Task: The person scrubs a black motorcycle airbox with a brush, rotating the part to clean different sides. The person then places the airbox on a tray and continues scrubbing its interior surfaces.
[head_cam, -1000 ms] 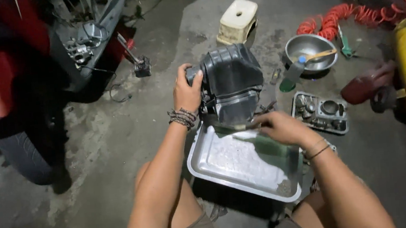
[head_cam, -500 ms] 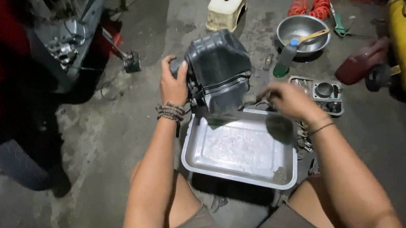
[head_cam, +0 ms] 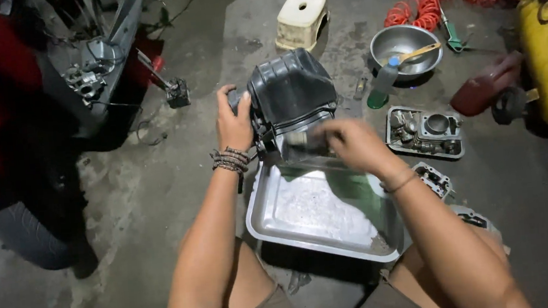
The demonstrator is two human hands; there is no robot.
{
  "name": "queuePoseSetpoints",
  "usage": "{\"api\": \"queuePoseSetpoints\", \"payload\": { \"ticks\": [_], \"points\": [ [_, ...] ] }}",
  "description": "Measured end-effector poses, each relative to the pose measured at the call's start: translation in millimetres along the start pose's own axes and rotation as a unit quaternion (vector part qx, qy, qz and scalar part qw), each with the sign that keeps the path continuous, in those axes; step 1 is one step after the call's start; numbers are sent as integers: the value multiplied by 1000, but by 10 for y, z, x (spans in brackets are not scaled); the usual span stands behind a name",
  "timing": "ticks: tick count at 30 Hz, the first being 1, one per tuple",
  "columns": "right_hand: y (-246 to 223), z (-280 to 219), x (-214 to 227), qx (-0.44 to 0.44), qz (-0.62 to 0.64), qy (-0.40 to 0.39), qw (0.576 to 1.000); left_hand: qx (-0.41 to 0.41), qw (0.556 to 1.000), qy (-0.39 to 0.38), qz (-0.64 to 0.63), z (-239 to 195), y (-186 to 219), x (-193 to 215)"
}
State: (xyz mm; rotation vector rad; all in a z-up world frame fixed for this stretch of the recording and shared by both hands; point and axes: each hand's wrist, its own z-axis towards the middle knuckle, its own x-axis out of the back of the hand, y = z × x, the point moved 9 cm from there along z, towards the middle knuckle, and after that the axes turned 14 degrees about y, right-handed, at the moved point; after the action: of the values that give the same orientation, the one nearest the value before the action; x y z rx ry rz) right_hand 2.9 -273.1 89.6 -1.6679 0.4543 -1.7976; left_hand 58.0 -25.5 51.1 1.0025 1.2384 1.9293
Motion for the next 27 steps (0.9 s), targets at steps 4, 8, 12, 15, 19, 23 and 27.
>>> {"api": "queuePoseSetpoints", "payload": {
  "ticks": [4, 8, 12, 15, 19, 23, 27],
  "points": [
    [55, 36, -195, 11, -60, 27, 998, -5, 1000, 10, -4, 32, 17, 17],
    [-228, -316, -122, -28, -36, -78, 996, -7, 1000, 6, 8, -105, 53, 107],
    [-137, -177, 40, -63, 21, 13, 998, -5, 1000, 6, 28, -61, 130, 73],
    [-203, -284, -218, -38, 19, -71, 997, 11, 1000, 12, 15, -107, 151, 73],
    [-94, -321, -294, -35, 28, -108, 993, 16, 999, 14, 39, -38, 10, 92],
    [4, -232, -392, -67, 80, -47, 993, -3, 999, 29, 27, 17, 28, 109],
    [-180, -329, -387, -29, 39, -135, 990, 5, 999, 18, 33, 39, 17, 71]
  ]
}}
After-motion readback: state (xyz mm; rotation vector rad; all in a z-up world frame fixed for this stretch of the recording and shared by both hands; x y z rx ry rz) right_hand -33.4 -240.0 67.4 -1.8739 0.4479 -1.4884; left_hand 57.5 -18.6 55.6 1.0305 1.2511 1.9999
